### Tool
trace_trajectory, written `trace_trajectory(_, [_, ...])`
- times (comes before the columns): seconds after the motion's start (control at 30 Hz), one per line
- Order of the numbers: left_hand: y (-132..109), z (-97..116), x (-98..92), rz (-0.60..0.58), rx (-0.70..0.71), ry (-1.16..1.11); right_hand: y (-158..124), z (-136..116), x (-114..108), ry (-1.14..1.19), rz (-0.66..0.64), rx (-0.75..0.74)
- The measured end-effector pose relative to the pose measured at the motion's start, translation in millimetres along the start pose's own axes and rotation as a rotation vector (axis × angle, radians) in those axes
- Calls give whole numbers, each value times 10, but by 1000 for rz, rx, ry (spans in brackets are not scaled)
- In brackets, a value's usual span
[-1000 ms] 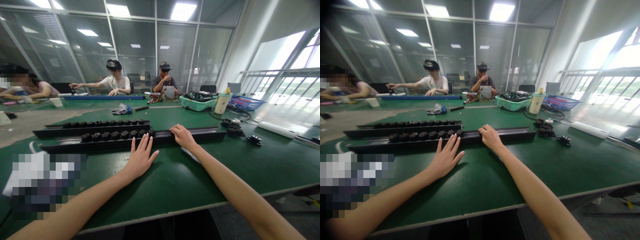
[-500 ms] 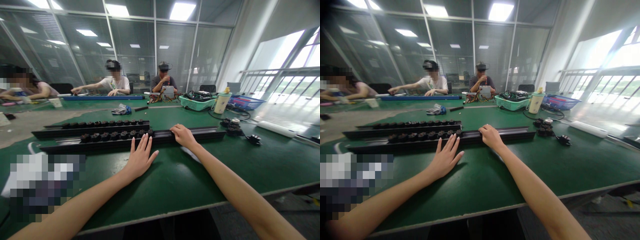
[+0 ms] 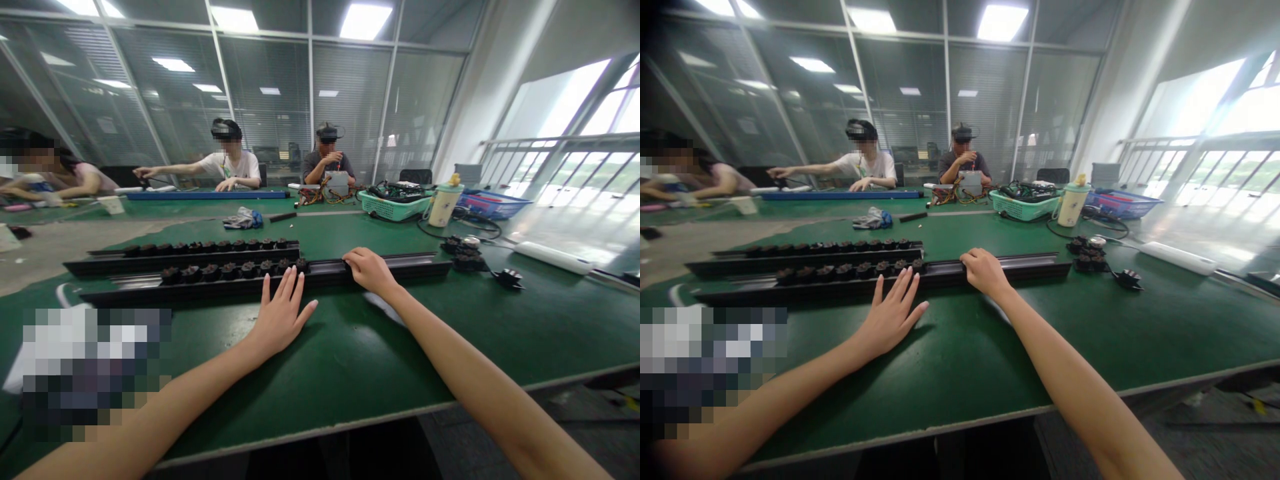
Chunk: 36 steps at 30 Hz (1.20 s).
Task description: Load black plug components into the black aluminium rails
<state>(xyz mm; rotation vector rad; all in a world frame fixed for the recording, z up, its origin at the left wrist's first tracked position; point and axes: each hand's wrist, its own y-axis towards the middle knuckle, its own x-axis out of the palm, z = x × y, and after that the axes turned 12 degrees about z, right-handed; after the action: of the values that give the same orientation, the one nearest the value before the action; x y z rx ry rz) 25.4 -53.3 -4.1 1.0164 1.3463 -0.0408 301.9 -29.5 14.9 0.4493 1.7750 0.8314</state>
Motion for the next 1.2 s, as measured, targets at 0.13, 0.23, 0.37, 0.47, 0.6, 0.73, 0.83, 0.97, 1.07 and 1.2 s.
trace_trajectory(0.13, [3,8,-5,-1,-2,8,10,20,6,29,25,3])
trace_trajectory(0.23, [9,14,-5,-2,-5,5,10,66,24,85,32,8])
trace_trajectory(0.37, [13,17,-2,-4,-9,1,3,130,68,142,22,12])
trace_trajectory(0.47, [13,20,-12,-10,-9,0,-8,134,86,105,21,7])
trace_trajectory(0.6, [15,19,-22,-19,-11,1,-21,111,62,15,24,-1])
trace_trajectory(0.73, [14,11,-16,-19,-7,-3,-24,114,23,-31,35,19])
trace_trajectory(0.83, [10,5,-11,-11,-3,-6,-21,125,12,-47,39,34])
trace_trajectory(0.97, [4,4,-8,-10,-8,-9,-17,134,6,-70,33,43])
trace_trajectory(1.07, [4,6,-1,-14,-11,-8,-13,138,-4,-83,28,51])
trace_trajectory(1.2, [2,2,13,4,-9,-7,-8,139,-17,-101,21,76])
